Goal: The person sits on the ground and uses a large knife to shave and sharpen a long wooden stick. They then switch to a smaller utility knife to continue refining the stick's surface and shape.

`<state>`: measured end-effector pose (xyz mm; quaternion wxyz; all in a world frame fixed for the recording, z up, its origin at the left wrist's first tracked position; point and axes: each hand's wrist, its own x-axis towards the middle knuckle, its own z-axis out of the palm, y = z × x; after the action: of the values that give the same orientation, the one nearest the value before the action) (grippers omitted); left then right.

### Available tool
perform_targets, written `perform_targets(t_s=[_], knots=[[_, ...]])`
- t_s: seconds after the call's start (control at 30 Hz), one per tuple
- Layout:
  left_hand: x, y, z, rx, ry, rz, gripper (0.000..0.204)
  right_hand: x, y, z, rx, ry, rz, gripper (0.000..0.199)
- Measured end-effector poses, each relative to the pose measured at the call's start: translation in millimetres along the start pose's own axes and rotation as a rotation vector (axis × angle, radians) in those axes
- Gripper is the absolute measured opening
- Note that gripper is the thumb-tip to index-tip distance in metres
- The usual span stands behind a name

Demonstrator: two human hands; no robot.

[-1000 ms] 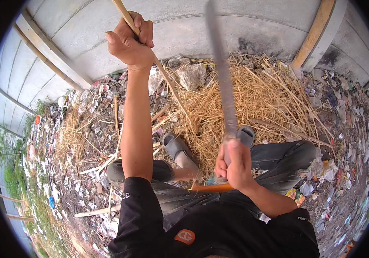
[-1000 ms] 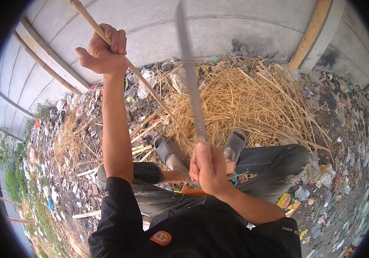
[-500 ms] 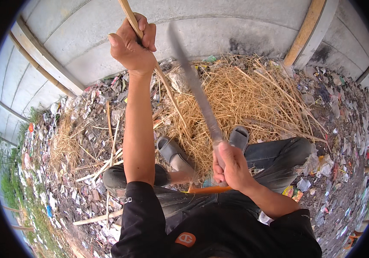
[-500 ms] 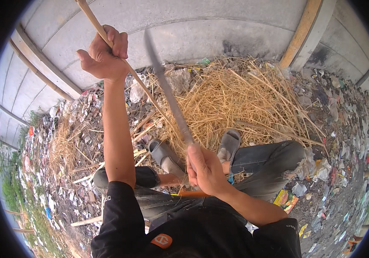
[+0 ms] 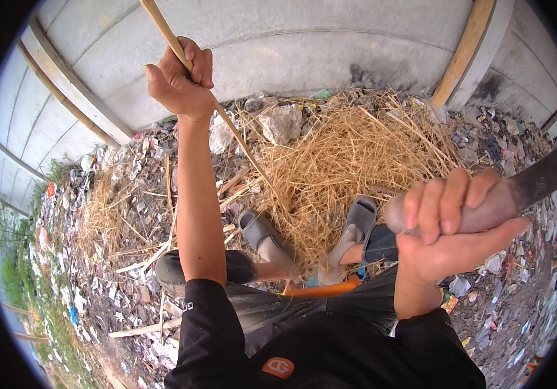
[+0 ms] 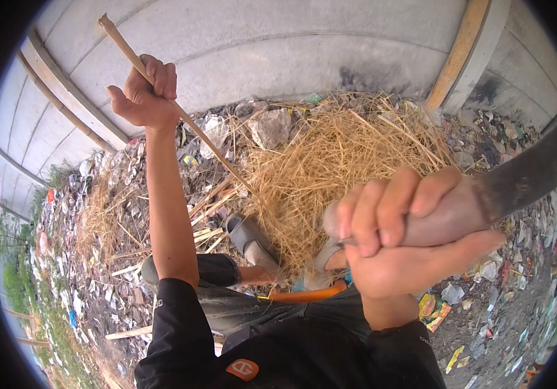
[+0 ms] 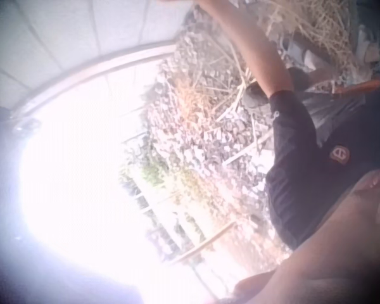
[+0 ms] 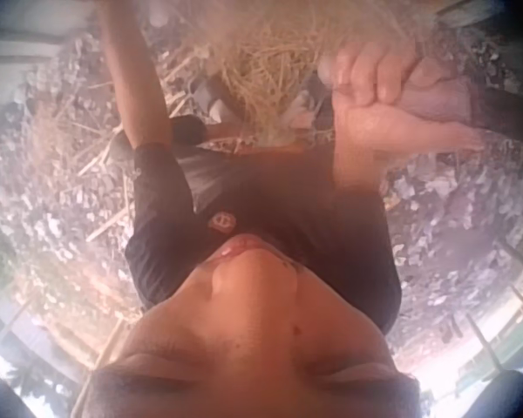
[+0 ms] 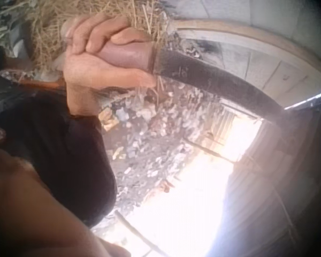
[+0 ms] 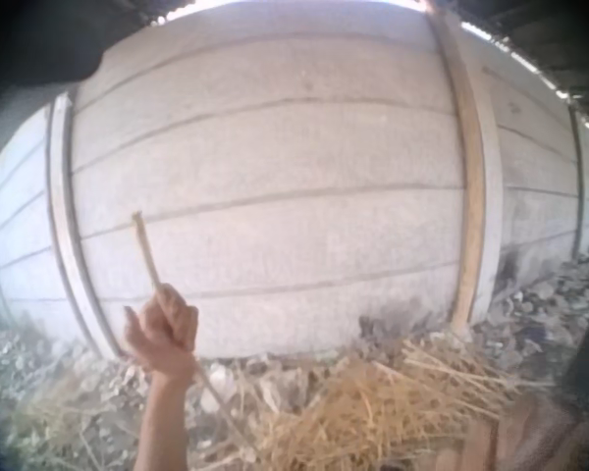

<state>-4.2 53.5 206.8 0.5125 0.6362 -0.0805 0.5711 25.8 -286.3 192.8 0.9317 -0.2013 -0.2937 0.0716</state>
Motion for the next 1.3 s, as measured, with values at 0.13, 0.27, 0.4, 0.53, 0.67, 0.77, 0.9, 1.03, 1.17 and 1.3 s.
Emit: perform_targets(t_s=[0.13,0.27,0.4,0.53,0.67,0.77,0.9,1.03,1.17,1.3], knots=[[-3,-2,15,0.039,-0.05,-0.023,0.086,-98,61,-103,-0.585,-0.123,1.451,0.055],[2,0,1,-0.09,-0.015,0.032,0.083,-95,44,-139,-0.458,0.394,1.464,0.052],[-1,-7,-14,-0.034,0.017,0.022,0.079,1,8,-79,-0.368,0.185,0.77,0.052],[6,-9,3,-0.08,0.01,0.001,0.079,35,-10,-19,-0.193,0.063,0.075,0.05],[4,-11,1,-0.063,-0.004,-0.015,0.078,-55,53,-27,-0.196,0.019,0.233,0.054],[4,-7,6,-0.259,-0.047,-0.047,0.074,-116,70,-104,-0.53,-0.181,1.115,0.048],[0,-4,-26,-0.309,-0.078,-0.094,0.06,-79,46,-104,-0.516,0.068,1.233,0.048],[2,0,-27,-0.203,-0.055,-0.078,0.062,-7,15,-57,-0.486,0.08,0.734,0.056],[3,-5,-12,-0.191,-0.083,-0.07,0.064,8,5,-12,-0.174,0.091,0.144,0.057],[3,-10,5,-0.153,-0.12,-0.076,0.065,-87,63,-62,-0.441,-0.135,0.261,0.048]])
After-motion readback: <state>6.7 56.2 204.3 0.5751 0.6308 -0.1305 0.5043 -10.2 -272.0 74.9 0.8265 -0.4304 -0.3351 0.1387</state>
